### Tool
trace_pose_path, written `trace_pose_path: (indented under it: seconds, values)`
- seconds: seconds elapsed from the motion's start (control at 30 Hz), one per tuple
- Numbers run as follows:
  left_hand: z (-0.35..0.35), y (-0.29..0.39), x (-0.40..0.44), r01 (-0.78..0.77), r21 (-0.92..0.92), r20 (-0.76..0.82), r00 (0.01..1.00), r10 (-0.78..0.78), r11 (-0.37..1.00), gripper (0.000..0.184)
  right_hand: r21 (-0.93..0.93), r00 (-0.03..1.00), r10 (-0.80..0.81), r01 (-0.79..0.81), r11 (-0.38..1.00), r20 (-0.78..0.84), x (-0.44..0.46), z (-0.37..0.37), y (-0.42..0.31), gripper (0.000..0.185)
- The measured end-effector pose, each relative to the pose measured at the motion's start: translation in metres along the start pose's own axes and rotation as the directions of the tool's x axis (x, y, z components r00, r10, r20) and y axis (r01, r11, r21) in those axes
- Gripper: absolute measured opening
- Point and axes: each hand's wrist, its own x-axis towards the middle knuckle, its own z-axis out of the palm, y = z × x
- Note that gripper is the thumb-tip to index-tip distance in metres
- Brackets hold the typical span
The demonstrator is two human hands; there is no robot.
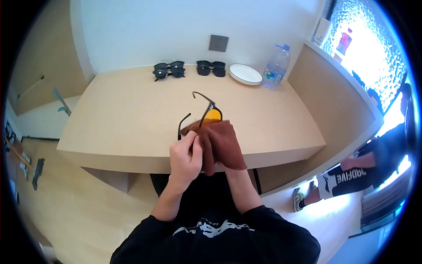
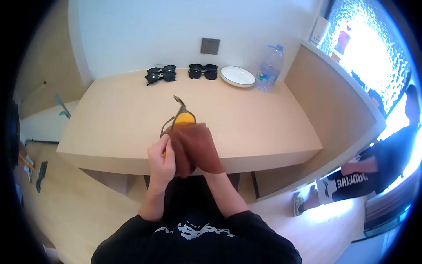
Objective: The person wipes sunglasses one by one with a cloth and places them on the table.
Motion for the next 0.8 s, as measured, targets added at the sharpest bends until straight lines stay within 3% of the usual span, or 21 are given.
trace_pose_path:
  seconds: [0.03, 0.07, 0.13, 0.17, 0.23, 0.27, 0.37, 0.4, 0.43, 0.5, 0.53, 0.57, 0.6, 0.63, 0.7, 0.73, 0.77, 0.8]
  values:
    - [-0.003, -0.002, 0.0, -0.003, 0.008, -0.013, 1.0, 0.003, 1.0, 0.018, 0.268, 0.948, 0.318, -0.301, 0.915, -0.018, -0.007, 0.009, -0.006, 0.007]
    - [-0.003, -0.003, 0.0, 0.014, -0.011, 0.038, 0.999, -0.013, 1.0, 0.018, 0.269, 0.95, 0.312, -0.298, 0.916, -0.01, -0.002, 0.008, -0.011, 0.007]
    - [0.001, -0.007, -0.001, 0.022, -0.023, 0.098, 0.995, -0.02, 0.999, 0.018, -0.069, 0.999, 0.04, -0.041, 0.997, -0.005, 0.008, -0.001, -0.019, 0.009]
    - [0.003, -0.004, -0.004, 0.02, -0.021, 0.101, 0.995, -0.018, 1.0, 0.018, -0.067, 0.999, 0.039, -0.039, 0.997, -0.008, 0.012, -0.004, -0.019, 0.009]
    - [0.004, -0.001, -0.011, 0.019, -0.004, 0.113, 0.993, -0.018, 1.0, 0.019, 0.311, 0.984, 0.161, -0.131, 0.941, -0.073, 0.018, -0.007, -0.019, 0.012]
    - [0.0, 0.0, -0.011, 0.025, -0.022, 0.101, 0.995, -0.022, 0.999, 0.018, 0.148, 0.984, 0.144, -0.128, 0.981, -0.106, 0.017, -0.002, -0.016, 0.011]
    - [-0.006, -0.007, 0.002, 0.046, -0.099, 0.01, 0.999, -0.045, 0.994, 0.017, 0.042, 0.972, 0.221, -0.218, 0.975, -0.084, 0.0, 0.008, 0.012, 0.009]
    - [-0.009, -0.003, 0.006, 0.059, -0.071, 0.003, 0.998, -0.059, 0.996, 0.017, -0.351, 0.99, -0.13, 0.138, 0.926, 0.046, 0.001, 0.007, -0.001, 0.009]
    - [-0.008, -0.003, 0.009, -0.02, -0.027, -0.009, 1.0, 0.02, 0.999, 0.018, -0.498, 0.945, -0.323, 0.303, 0.812, 0.049, 0.0, 0.007, 0.0, 0.009]
    - [-0.005, -0.006, 0.005, 0.059, -0.051, 0.072, 0.996, -0.055, 0.997, 0.019, -0.245, 0.973, -0.202, 0.224, 0.943, 0.112, 0.008, -0.012, -0.004, 0.003]
    - [-0.004, -0.006, 0.001, 0.066, -0.035, 0.078, 0.995, -0.063, 0.997, 0.019, 0.005, 1.0, -0.016, 0.016, 1.0, -0.021, 0.016, -0.009, -0.014, 0.001]
    - [-0.002, -0.006, -0.001, 0.068, -0.098, 0.082, 0.995, -0.06, 0.993, 0.02, 0.273, 0.976, 0.197, -0.165, 0.948, -0.096, 0.021, -0.006, -0.021, 0.001]
    - [-0.002, -0.006, -0.004, 0.068, -0.16, 0.08, 0.995, -0.056, 0.985, 0.021, 0.593, 0.948, 0.315, -0.225, 0.773, -0.051, 0.018, -0.006, -0.017, 0.005]
    - [-0.004, -0.007, -0.003, 0.071, -0.145, 0.077, 0.995, -0.06, 0.987, 0.021, 0.604, 0.948, 0.315, -0.226, 0.764, -0.044, 0.014, -0.001, -0.01, 0.005]
    - [-0.007, -0.01, 0.004, 0.054, -0.213, -0.037, 0.997, -0.063, 0.976, 0.023, 0.119, 0.969, 0.173, -0.153, 0.981, -0.175, 0.006, 0.01, -0.002, 0.004]
    - [-0.009, -0.01, 0.006, 0.057, -0.202, -0.039, 0.997, -0.066, 0.978, 0.023, -0.298, 0.997, -0.016, -0.006, 0.955, -0.074, 0.003, 0.012, -0.004, 0.005]
    - [-0.009, -0.011, 0.007, 0.069, -0.225, -0.016, 0.997, -0.074, 0.972, 0.023, -0.29, 0.997, -0.012, -0.011, 0.957, -0.077, 0.002, 0.009, -0.007, 0.005]
    - [-0.009, -0.011, 0.008, 0.08, -0.25, 0.011, 0.997, -0.08, 0.965, 0.024, -0.438, 0.99, -0.138, 0.138, 0.888, 0.031, 0.006, 0.004, -0.013, 0.003]
